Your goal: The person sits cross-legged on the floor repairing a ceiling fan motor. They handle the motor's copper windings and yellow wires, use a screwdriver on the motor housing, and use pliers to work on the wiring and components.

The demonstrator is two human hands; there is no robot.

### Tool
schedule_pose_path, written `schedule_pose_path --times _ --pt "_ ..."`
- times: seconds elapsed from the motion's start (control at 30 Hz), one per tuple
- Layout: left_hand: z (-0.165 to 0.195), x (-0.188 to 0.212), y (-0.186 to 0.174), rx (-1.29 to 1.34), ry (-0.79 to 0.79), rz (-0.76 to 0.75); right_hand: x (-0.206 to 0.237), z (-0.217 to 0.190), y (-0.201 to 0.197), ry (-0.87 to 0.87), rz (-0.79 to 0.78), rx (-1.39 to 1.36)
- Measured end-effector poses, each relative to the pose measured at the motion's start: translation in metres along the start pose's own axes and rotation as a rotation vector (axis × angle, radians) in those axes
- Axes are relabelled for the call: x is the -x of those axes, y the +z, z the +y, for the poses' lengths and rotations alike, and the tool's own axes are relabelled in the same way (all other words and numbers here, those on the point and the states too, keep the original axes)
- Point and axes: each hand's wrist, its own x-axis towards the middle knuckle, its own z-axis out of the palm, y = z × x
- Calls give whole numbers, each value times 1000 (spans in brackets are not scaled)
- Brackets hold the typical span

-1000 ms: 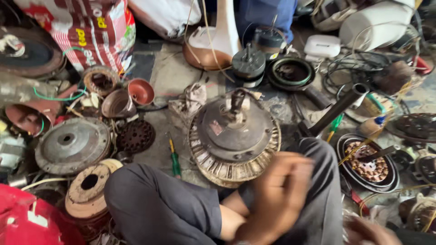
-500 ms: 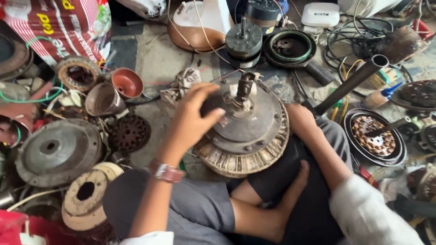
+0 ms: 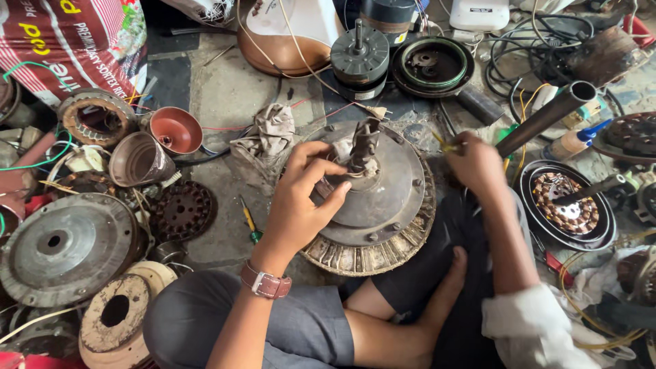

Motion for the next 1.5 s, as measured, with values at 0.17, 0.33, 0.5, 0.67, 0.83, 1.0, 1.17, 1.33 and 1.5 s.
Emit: schedule_pose_path --times 0.17,0.33,0.5,0.67,0.83,1.0,1.17,1.33,1.5 --pt "14 -1 5 -72 -51 77 64 31 -49 39 164 -347" --pt "20 -3 14 -112 73 116 93 29 -58 -141 313 -931" --pt "26 -4 17 -119 73 124 99 -4 -41 -32 377 -1293" --pt "26 -4 13 -246 93 72 110 -29 -19 -27 313 -1365" --pt "26 -3 17 -309 133 75 116 -41 -3 -61 324 -1384" --pt "25 0 20 -310 126 93 119 -45 1 -80 316 -1447" --pt "24 2 22 -327 128 101 121 -47 4 -72 297 -1455" --pt "25 0 23 -332 96 77 121 -48 8 -60 306 -1483" --pt "26 -1 23 -311 107 93 120 -47 8 -64 289 -1497"
